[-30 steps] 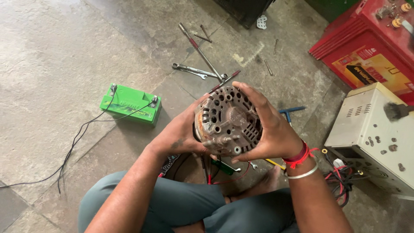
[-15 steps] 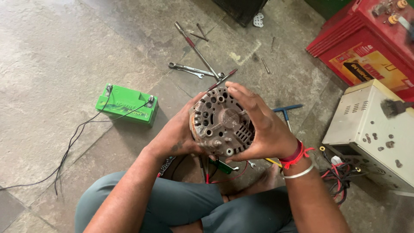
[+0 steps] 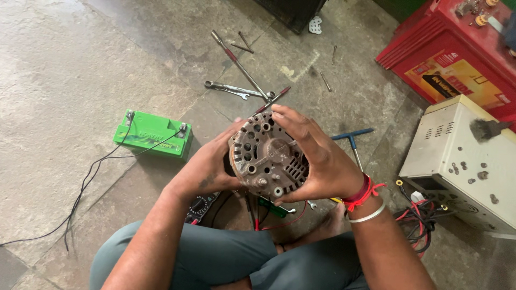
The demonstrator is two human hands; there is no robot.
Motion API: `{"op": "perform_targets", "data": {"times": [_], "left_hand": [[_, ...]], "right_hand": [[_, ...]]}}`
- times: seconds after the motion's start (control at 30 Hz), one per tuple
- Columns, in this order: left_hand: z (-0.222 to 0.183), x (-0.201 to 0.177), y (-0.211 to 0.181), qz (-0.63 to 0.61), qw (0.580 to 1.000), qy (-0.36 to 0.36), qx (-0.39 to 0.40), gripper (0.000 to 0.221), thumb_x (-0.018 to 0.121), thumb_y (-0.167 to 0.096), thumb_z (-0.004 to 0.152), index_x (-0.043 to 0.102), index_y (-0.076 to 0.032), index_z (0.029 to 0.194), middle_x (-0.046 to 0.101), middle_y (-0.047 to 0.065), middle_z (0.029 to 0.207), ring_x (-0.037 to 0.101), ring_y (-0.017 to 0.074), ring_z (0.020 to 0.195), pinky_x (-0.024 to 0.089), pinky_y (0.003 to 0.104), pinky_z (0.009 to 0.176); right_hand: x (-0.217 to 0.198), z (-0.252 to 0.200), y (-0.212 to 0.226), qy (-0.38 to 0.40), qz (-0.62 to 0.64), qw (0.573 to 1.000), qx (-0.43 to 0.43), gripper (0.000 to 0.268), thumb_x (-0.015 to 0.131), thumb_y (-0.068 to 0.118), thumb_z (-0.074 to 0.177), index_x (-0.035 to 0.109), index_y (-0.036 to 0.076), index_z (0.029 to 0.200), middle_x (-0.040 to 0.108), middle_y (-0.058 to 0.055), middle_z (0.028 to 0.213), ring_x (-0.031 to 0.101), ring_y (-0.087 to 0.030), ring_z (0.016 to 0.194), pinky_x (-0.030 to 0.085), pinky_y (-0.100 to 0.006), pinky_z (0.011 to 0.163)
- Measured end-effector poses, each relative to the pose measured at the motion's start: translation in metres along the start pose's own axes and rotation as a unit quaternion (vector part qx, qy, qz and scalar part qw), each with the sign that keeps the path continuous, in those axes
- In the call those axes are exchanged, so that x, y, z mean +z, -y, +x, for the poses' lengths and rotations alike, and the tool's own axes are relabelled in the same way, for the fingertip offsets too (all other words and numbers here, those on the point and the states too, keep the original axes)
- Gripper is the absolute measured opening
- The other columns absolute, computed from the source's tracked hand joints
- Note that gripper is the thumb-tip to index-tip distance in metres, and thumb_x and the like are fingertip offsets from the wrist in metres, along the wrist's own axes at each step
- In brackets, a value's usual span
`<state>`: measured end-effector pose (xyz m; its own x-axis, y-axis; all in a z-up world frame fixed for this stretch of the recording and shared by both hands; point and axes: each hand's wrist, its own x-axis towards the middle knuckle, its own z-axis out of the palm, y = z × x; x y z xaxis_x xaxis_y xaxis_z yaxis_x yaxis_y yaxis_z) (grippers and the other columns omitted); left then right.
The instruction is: The person removes the metal housing of an alternator by hand, uses a T-handle wrench to loosen internal components while a second person assists in holding the tool, and handles a multimeter and other wrenches on the floor.
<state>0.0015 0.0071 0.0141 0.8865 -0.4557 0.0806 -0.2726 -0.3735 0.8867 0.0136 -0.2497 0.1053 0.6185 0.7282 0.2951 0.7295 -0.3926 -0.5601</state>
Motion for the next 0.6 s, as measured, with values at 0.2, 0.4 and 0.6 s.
{"op": "perform_targets", "data": {"times": [0.2,0.4,0.6], "left_hand": [[0.0,0.002,0.004,0.063,0.998,-0.001,0.003,0.114,0.092,-0.036,0.058,0.037,-0.01,0.154,0.037,0.01,0.163,0.015,0.0317,0.157,0.008,0.054,0.125],[-0.001,0.009,0.01,0.058,0.998,-0.004,0.008,0.116,0.088,-0.036,0.056,0.035,-0.003,0.154,0.041,0.019,0.159,0.03,0.0331,0.153,0.015,0.054,0.125],[-0.001,0.01,0.01,0.065,0.997,-0.016,0.022,0.114,0.09,-0.038,0.056,0.038,-0.004,0.152,0.047,0.02,0.154,0.039,0.0359,0.147,0.024,0.05,0.123]], "right_hand": [[-0.001,0.002,-0.001,0.003,0.001,1.0,-0.002,0.134,0.101,0.045,0.051,0.029,0.012,0.159,0.037,-0.018,0.163,0.042,-0.04,0.15,0.039,-0.049,0.123],[-0.002,0.0,-0.002,0.015,0.001,1.0,0.009,0.133,0.101,0.045,0.052,0.029,0.013,0.16,0.038,-0.018,0.163,0.044,-0.039,0.149,0.042,-0.048,0.122],[-0.002,-0.003,-0.003,0.01,0.004,1.0,0.014,0.134,0.1,0.045,0.053,0.028,0.012,0.16,0.033,-0.021,0.163,0.043,-0.041,0.149,0.043,-0.048,0.121]]}}
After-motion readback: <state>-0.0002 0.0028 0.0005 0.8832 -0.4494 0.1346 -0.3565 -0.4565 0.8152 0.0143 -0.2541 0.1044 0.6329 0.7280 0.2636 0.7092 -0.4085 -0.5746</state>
